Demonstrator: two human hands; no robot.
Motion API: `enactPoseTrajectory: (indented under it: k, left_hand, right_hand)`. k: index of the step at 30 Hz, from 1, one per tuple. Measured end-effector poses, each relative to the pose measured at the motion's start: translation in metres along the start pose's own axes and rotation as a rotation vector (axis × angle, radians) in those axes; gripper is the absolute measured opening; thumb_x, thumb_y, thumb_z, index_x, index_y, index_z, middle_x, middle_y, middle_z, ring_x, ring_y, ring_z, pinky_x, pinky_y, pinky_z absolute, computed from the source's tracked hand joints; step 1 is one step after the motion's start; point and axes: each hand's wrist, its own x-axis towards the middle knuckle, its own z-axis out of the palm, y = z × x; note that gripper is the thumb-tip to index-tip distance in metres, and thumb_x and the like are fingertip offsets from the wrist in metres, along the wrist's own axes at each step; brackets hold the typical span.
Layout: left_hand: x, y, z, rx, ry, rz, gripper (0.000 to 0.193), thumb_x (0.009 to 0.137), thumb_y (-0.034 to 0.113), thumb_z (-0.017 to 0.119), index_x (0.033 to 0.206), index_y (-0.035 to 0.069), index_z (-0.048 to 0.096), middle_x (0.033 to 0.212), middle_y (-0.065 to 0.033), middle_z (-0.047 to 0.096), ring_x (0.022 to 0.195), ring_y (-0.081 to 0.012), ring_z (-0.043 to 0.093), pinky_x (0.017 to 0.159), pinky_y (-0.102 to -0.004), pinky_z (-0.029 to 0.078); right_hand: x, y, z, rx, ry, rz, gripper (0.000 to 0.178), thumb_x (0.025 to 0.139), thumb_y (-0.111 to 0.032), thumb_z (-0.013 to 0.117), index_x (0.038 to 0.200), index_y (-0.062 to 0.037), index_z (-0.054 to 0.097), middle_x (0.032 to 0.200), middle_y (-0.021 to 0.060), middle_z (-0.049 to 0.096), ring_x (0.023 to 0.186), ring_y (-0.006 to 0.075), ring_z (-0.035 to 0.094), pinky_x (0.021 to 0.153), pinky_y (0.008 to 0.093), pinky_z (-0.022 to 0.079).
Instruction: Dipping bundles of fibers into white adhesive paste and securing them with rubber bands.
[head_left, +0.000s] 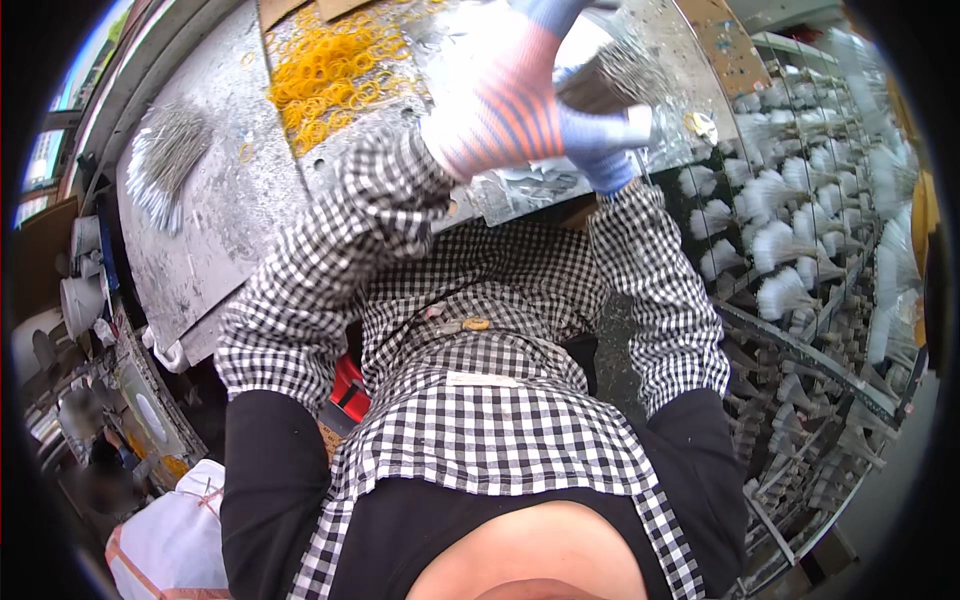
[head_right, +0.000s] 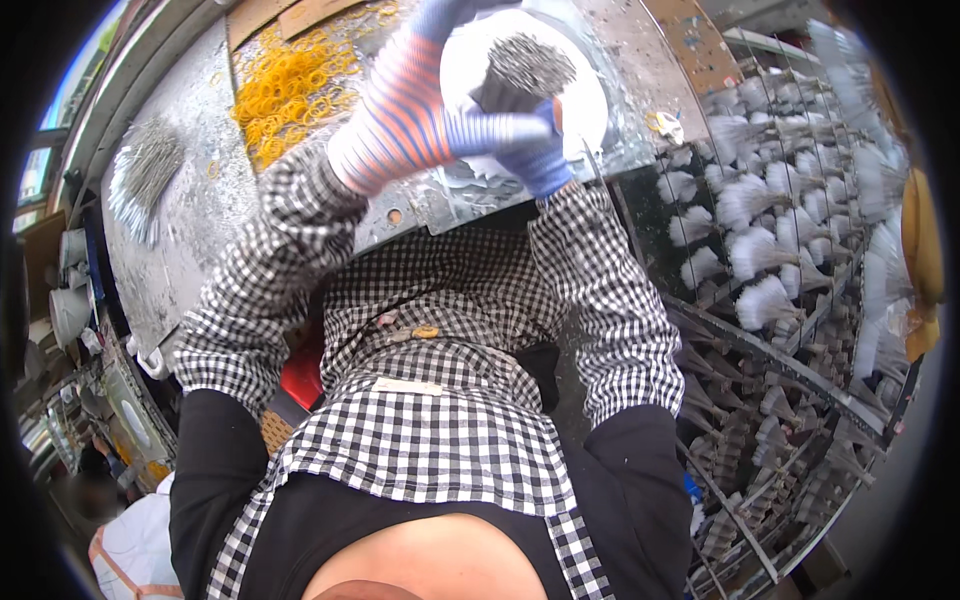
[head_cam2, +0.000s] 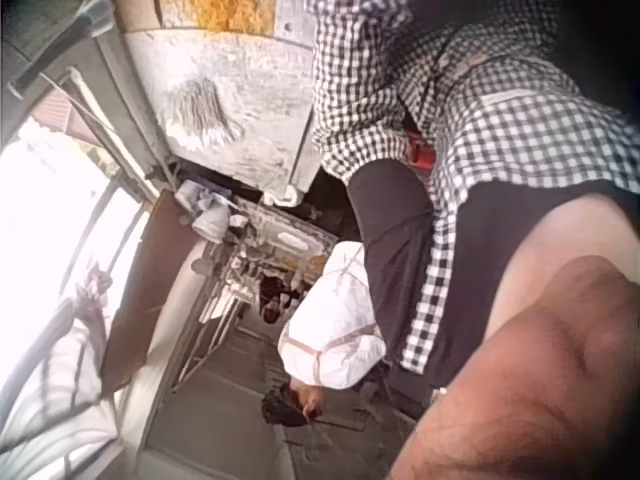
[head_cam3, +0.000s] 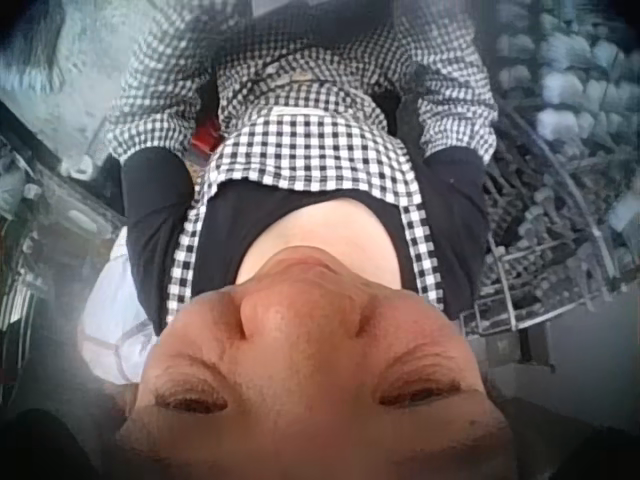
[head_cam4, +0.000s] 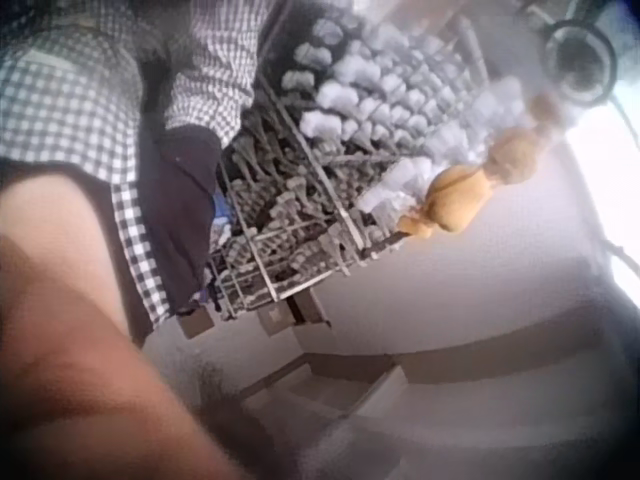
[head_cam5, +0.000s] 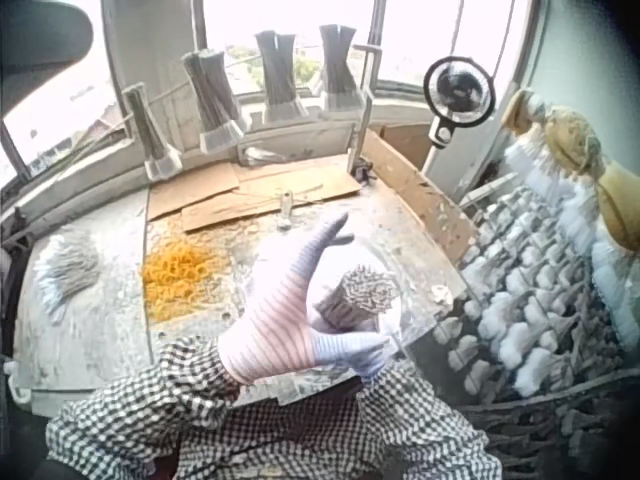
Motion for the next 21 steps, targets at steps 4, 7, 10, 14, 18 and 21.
enactPoseTrajectory:
  k: [4, 7, 10, 14, 18, 21]
  left_hand:
    - [-0.025, 0.011, -0.013, 0.034, -0.148, -0.308, 0.076, 0.061, 0.033, 0.093, 0.127, 0.009, 0.062, 0.116, -0.0164, 0.067, 0.108, -0.0341, 0.066, 0.093, -0.0456, 0.053]
    - [-0.034, 0.021, -0.033, 0.026, -0.264, -0.496, 0.056, 0.070, 0.023, 0.088, 0.121, 0.008, 0.069, 0.114, -0.0120, 0.073, 0.113, -0.0290, 0.067, 0.105, -0.0463, 0.047]
    - [-0.047, 0.023, -0.076, 0.332, -0.311, -0.143, 0.034, 0.071, 0.021, 0.084, 0.100, 0.011, 0.070, 0.113, -0.0121, 0.074, 0.104, -0.0272, 0.072, 0.092, -0.0372, 0.055]
    - [-0.051, 0.040, -0.135, 0.649, -0.619, -0.183, 0.024, 0.077, 0.024, 0.079, 0.093, 0.011, 0.068, 0.092, -0.0063, 0.075, 0.088, -0.0270, 0.073, 0.080, -0.0429, 0.054]
    - [-0.082, 0.007, -0.151, 1.205, -1.359, -0.272, 0.009, 0.087, 0.019, 0.066, 0.094, 0.014, 0.070, 0.084, -0.0052, 0.073, 0.083, -0.0260, 0.072, 0.073, -0.0389, 0.052]
    - [-0.084, 0.002, -0.167, 1.178, -1.446, -0.368, 0.010, 0.087, 0.017, 0.068, 0.095, 0.013, 0.068, 0.082, -0.0060, 0.073, 0.084, -0.0267, 0.072, 0.073, -0.0398, 0.053]
  right_hand:
    - [0.009, -0.059, 0.005, 0.964, 0.135, 0.128, 0.061, 0.094, -0.044, 0.065, 0.142, -0.0093, 0.048, 0.131, 0.0049, 0.056, 0.123, 0.0187, 0.052, 0.110, 0.0418, 0.039]
    - [-0.012, -0.089, 0.021, 1.889, 0.189, 0.281, 0.077, 0.090, -0.047, 0.070, 0.150, -0.0073, 0.041, 0.149, 0.0133, 0.048, 0.140, 0.0275, 0.044, 0.122, 0.0459, 0.029]
    - [-0.011, -0.097, 0.003, 0.657, 0.079, -0.234, 0.062, 0.089, -0.031, 0.070, 0.142, -0.0052, 0.050, 0.144, 0.0162, 0.052, 0.135, 0.0305, 0.048, 0.119, 0.0449, 0.032]
    - [0.034, -0.097, -0.041, 0.846, 0.198, -0.199, 0.044, 0.082, -0.027, 0.075, 0.122, -0.0105, 0.068, 0.118, 0.0155, 0.068, 0.117, 0.0336, 0.060, 0.103, 0.0407, 0.048]
    - [0.079, -0.113, -0.037, 0.490, 0.100, -0.302, 0.021, 0.083, -0.024, 0.073, 0.101, -0.0141, 0.075, 0.096, 0.0106, 0.072, 0.099, 0.0323, 0.066, 0.089, 0.0430, 0.053]
    - [0.109, -0.129, -0.019, 0.291, 0.030, -0.364, 0.014, 0.085, -0.024, 0.072, 0.096, -0.0156, 0.076, 0.090, 0.0066, 0.072, 0.092, 0.0292, 0.068, 0.083, 0.0430, 0.055]
